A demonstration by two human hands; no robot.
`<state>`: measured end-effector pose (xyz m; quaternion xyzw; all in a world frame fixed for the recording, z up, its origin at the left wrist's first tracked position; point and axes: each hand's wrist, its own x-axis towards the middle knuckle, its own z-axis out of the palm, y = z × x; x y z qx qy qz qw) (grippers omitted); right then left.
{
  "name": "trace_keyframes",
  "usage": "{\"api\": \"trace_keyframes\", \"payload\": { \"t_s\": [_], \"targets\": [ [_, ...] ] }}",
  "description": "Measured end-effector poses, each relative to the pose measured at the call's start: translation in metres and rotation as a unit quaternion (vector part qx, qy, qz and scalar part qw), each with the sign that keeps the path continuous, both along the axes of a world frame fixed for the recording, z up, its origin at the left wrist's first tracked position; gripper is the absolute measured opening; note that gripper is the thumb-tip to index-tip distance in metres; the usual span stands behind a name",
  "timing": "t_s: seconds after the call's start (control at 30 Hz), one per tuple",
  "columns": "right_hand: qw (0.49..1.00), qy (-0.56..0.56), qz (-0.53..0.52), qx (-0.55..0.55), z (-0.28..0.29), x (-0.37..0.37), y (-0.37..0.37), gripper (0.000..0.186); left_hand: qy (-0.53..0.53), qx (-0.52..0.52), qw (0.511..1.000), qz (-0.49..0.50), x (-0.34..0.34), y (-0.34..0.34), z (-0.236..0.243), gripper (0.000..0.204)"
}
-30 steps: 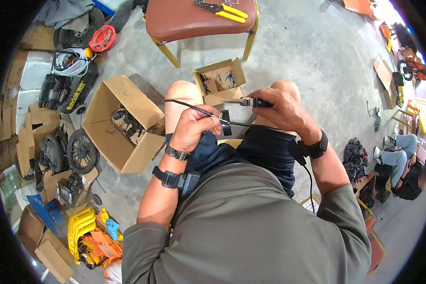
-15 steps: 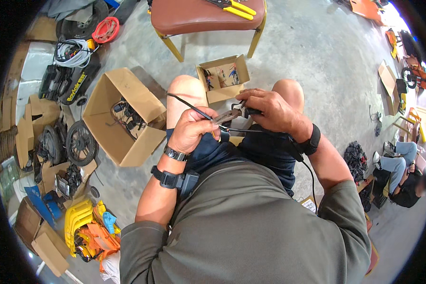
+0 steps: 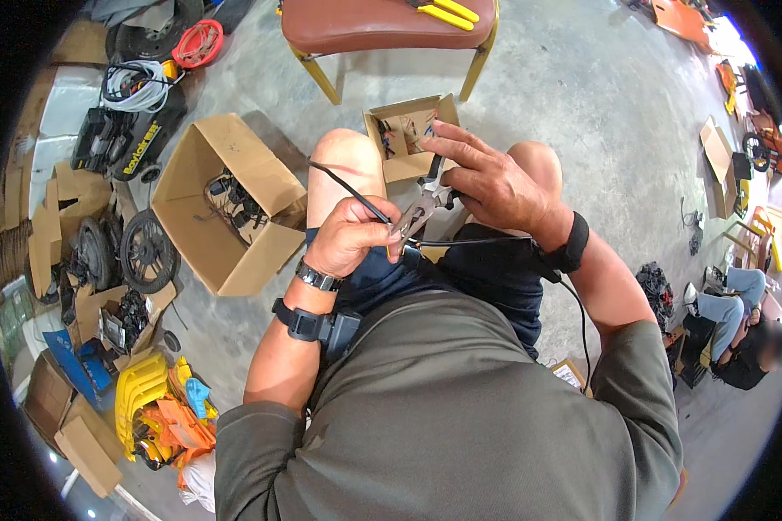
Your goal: Repairing a wiring harness using pliers and electrical tape.
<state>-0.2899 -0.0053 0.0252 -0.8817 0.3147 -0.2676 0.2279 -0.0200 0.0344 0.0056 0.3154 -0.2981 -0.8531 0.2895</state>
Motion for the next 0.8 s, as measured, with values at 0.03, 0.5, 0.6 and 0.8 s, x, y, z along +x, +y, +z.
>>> {"api": "trace_keyframes", "payload": {
  "t_s": [0.03, 0.5, 0.6, 0.8],
  "targets": [
    [1.0, 0.009, 0.0, -0.02, 0.001, 0.001, -0.002, 0.017, 0.001, 0.004, 1.0, -0.004, 0.0, 0.0, 0.0, 0.017],
    [0.992, 0.038, 0.086, -0.079, 0.001, 0.005, -0.027, 0.007, -0.003, -0.028, 0.998, -0.061, 0.001, 0.0, 0.007, 0.017],
    [0.992, 0.034, 0.097, -0.079, 0.002, 0.01, -0.029, 0.009, -0.011, -0.031, 0.997, -0.073, 0.002, 0.0, 0.008, 0.017],
    [0.987, 0.051, 0.109, -0.11, 0.0, 0.015, -0.032, 0.01, -0.001, -0.062, 0.994, -0.092, 0.006, -0.002, 0.002, 0.018]
  ]
}}
